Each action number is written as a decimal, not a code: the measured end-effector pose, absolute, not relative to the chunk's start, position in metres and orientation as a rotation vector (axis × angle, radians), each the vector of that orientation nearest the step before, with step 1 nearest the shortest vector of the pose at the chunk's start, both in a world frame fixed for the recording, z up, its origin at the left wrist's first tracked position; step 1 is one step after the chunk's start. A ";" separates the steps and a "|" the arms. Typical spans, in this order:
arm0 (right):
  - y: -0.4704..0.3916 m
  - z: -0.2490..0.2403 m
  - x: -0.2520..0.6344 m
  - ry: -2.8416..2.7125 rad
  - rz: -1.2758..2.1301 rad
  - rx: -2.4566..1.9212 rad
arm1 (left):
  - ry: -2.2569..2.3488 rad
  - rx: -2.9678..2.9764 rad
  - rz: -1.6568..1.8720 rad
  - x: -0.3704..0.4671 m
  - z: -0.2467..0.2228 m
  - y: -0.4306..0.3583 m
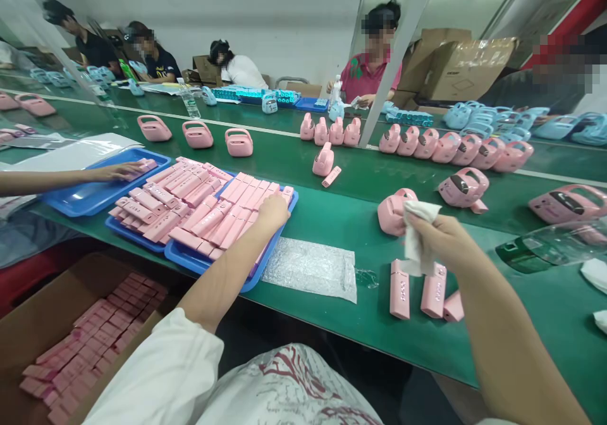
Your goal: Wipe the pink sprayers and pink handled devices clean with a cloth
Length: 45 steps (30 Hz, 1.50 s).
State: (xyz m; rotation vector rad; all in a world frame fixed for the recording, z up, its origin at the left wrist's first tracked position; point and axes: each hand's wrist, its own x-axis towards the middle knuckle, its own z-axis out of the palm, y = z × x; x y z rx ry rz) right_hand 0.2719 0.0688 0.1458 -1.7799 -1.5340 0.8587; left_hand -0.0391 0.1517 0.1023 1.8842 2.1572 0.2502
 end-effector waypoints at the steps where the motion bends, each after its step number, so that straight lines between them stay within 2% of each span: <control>1: 0.063 0.140 0.264 -1.605 0.932 -1.724 | 2.104 1.864 0.264 -0.040 0.103 0.151; 5: 0.057 0.116 0.240 -1.797 0.841 -1.816 | 1.789 1.782 0.391 -0.036 0.110 0.133; 9: 0.069 0.095 0.233 -1.433 0.846 -1.624 | 1.274 1.647 0.557 -0.016 0.109 0.098; 12: 0.076 0.082 0.229 -1.102 0.902 -1.446 | 0.750 1.301 0.770 0.005 0.097 0.081; 14: 0.079 0.076 0.226 -0.954 0.895 -1.348 | 0.590 1.122 0.812 0.018 0.086 0.078; 19: 0.078 0.069 0.231 -0.737 0.577 -1.360 | 0.523 0.981 0.738 0.041 0.064 0.080; 22: 0.071 0.065 0.231 -0.802 0.479 -1.415 | 0.528 0.911 0.686 0.045 0.057 0.078; 25: 0.062 0.056 0.219 -1.357 0.350 -1.271 | 0.557 0.849 0.682 0.047 0.053 0.077; 28: 0.054 0.048 0.201 -1.987 0.138 -0.902 | 0.572 0.779 0.721 0.047 0.049 0.078; 31: 0.053 0.045 0.196 -2.229 0.094 -0.752 | 0.584 0.731 0.745 0.045 0.046 0.078; 35: 0.057 0.047 0.200 -1.983 0.068 -0.996 | 0.581 0.814 0.754 0.044 0.045 0.075; 41: 0.053 0.043 0.194 -2.085 0.131 -0.810 | 0.485 0.665 0.784 0.041 0.052 0.078; 45: 0.060 0.046 0.201 -1.323 0.522 -1.174 | 0.365 0.657 0.700 0.034 0.056 0.078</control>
